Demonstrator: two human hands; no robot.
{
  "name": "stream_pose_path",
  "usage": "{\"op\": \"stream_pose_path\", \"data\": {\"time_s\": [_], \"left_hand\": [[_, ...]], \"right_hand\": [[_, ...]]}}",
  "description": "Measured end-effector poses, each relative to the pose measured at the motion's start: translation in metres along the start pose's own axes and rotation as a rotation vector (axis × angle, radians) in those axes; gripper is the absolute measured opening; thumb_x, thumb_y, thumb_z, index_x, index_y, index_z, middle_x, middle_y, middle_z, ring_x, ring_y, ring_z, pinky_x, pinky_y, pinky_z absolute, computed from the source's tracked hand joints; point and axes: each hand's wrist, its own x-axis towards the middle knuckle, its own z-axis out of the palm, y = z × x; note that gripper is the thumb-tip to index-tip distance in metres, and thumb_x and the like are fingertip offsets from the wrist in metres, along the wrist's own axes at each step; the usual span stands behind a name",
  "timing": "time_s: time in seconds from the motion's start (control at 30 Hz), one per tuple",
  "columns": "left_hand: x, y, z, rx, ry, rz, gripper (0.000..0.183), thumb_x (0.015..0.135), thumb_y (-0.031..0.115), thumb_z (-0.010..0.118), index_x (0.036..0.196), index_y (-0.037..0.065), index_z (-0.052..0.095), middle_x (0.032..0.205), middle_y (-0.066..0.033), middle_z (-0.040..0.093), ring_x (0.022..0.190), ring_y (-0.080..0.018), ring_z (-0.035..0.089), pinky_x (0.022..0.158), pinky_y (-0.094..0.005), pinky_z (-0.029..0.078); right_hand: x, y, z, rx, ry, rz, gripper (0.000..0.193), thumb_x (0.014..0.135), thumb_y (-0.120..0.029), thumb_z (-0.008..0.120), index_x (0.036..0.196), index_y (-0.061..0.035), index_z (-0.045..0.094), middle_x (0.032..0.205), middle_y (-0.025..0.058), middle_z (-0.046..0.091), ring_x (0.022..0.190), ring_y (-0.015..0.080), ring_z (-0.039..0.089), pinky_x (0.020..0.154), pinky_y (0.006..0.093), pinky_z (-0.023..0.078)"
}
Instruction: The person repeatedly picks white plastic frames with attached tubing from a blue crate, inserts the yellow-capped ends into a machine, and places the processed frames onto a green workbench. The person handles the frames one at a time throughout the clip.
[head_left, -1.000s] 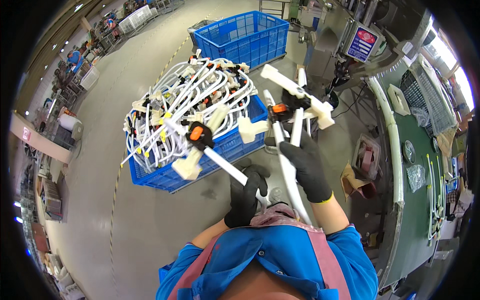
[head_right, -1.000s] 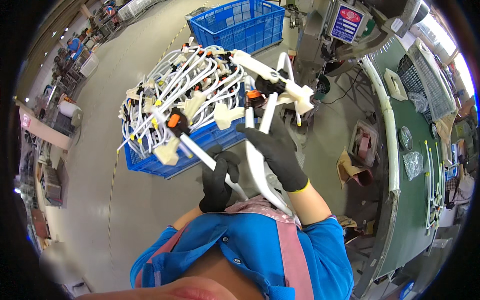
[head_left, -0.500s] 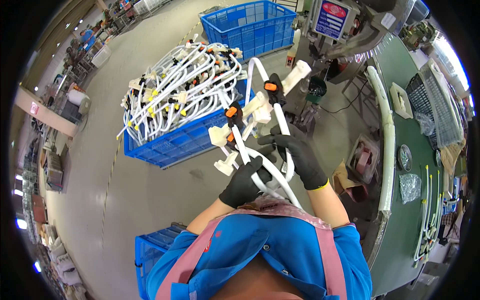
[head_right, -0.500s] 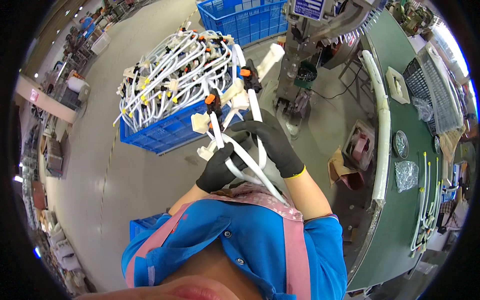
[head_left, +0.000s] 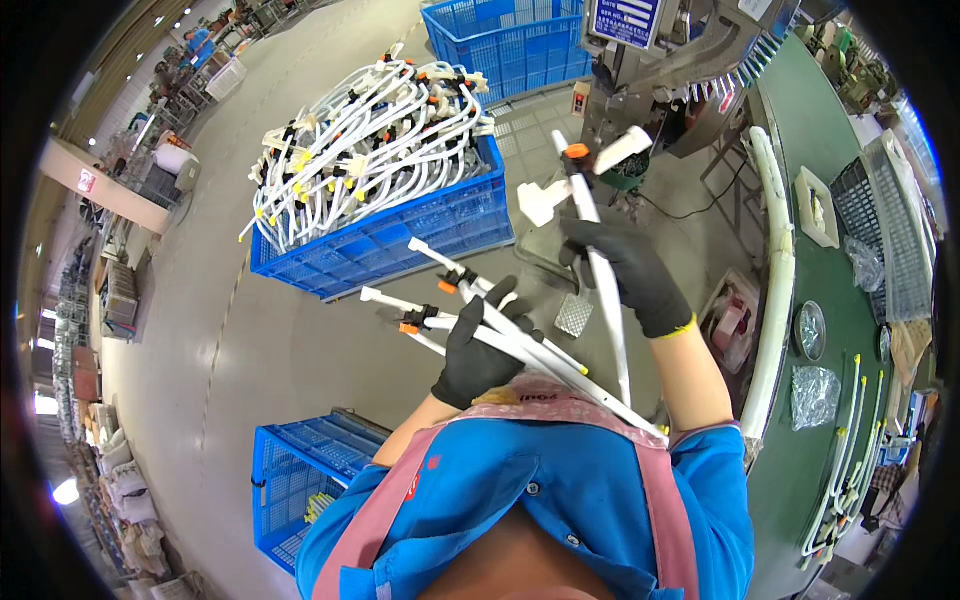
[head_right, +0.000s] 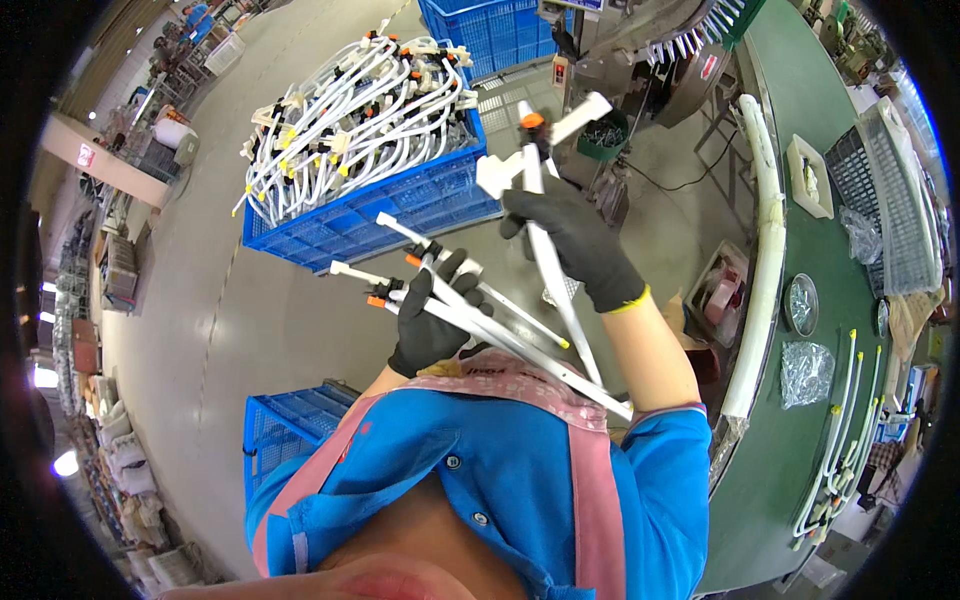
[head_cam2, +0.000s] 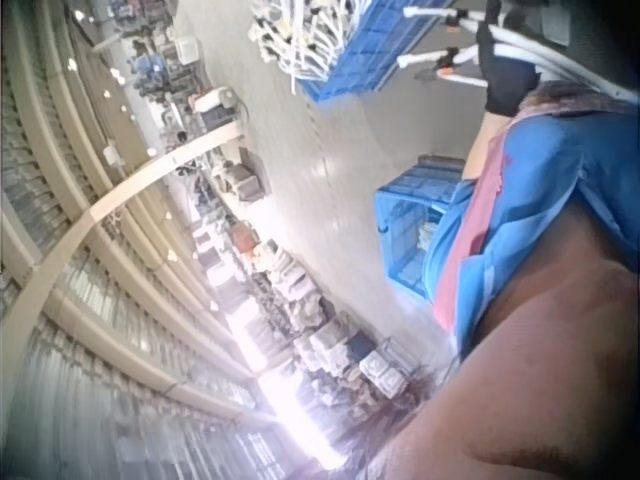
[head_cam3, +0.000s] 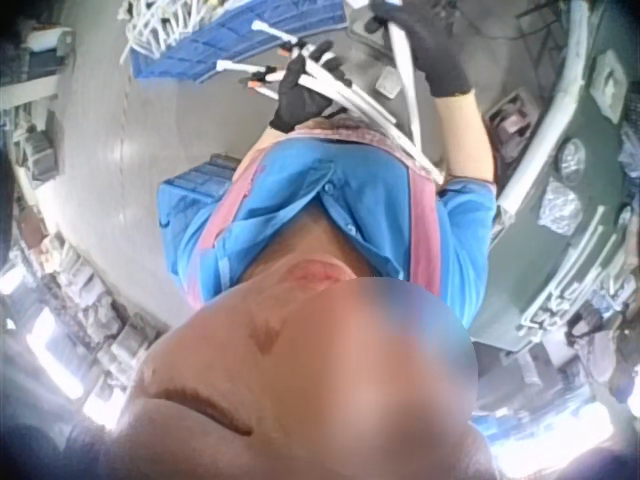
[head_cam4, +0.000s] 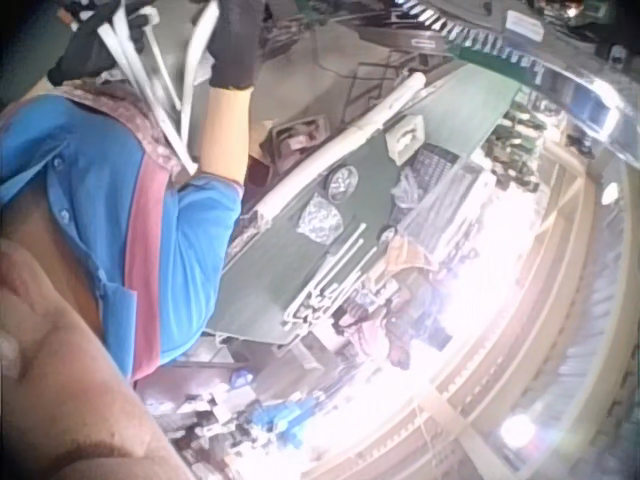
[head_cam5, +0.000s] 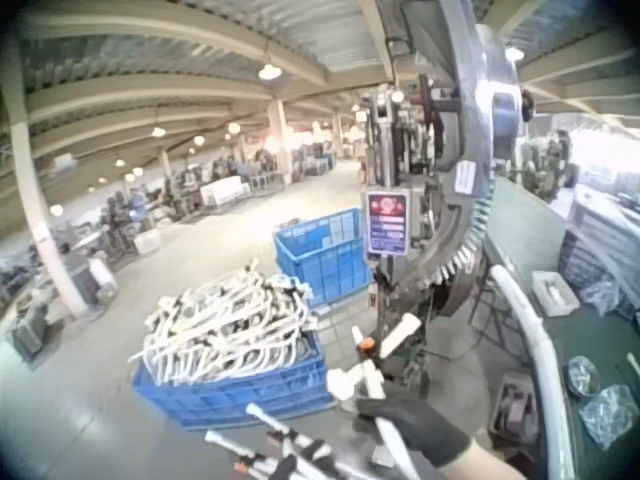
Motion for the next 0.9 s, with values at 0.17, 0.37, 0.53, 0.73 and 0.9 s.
{"op": "stream_pose_path", "data": {"time_s": [0.17,0.37,0.53,0.73,0.9], "left_hand": [[0.005,-0.016,-0.002,-0.08,0.202,-0.082,0.046,0.099,0.032,0.046,0.135,0.003,0.042,0.133,-0.0167,0.048,0.124,-0.032,0.046,0.108,-0.0441,0.034],[0.011,-0.001,-0.023,-0.089,-0.081,0.076,0.059,0.098,0.037,0.042,0.147,0.006,0.027,0.147,-0.0146,0.036,0.137,-0.0329,0.032,0.114,-0.0515,0.023],[0.015,0.02,-0.044,-0.128,-0.059,0.136,0.062,0.094,0.043,0.05,0.147,0.019,0.028,0.143,-0.0075,0.043,0.136,-0.0302,0.034,0.113,-0.054,0.023],[0.029,0.074,-0.045,0.212,0.036,0.021,0.054,0.094,0.043,0.05,0.137,0.01,0.046,0.138,-0.0123,0.048,0.129,-0.0294,0.044,0.109,-0.0467,0.032],[0.046,0.146,-0.022,1.545,0.175,-0.475,0.039,0.077,0.025,0.071,0.11,0.005,0.066,0.118,-0.0133,0.062,0.113,-0.0264,0.056,0.098,-0.045,0.039]], "right_hand": [[0.002,0.053,0.041,-0.641,-0.046,-0.343,0.038,0.087,-0.034,0.062,0.11,-0.003,0.063,0.105,0.0216,0.061,0.098,0.0325,0.059,0.082,0.0408,0.046],[-0.048,0.109,0.016,-0.508,-0.279,-0.154,0.089,0.079,-0.042,0.072,0.144,-0.0035,0.026,0.125,0.0243,0.055,0.121,0.0371,0.049,0.102,0.0405,0.041],[-0.045,0.129,0.011,-0.361,-0.448,0.115,0.069,0.079,-0.039,0.071,0.131,-0.0004,0.049,0.117,0.0238,0.06,0.105,0.0333,0.061,0.092,0.0381,0.046],[0.023,0.121,0.019,-0.744,-0.328,-0.133,0.059,0.075,-0.034,0.069,0.12,0.0011,0.054,0.104,0.0234,0.062,0.098,0.039,0.06,0.084,0.0425,0.048],[0.106,0.13,0.038,-0.884,-0.292,-0.5,0.051,0.065,-0.029,0.075,0.103,-0.003,0.055,0.079,0.0163,0.059,0.075,0.0383,0.06,0.064,0.0451,0.048]]}}
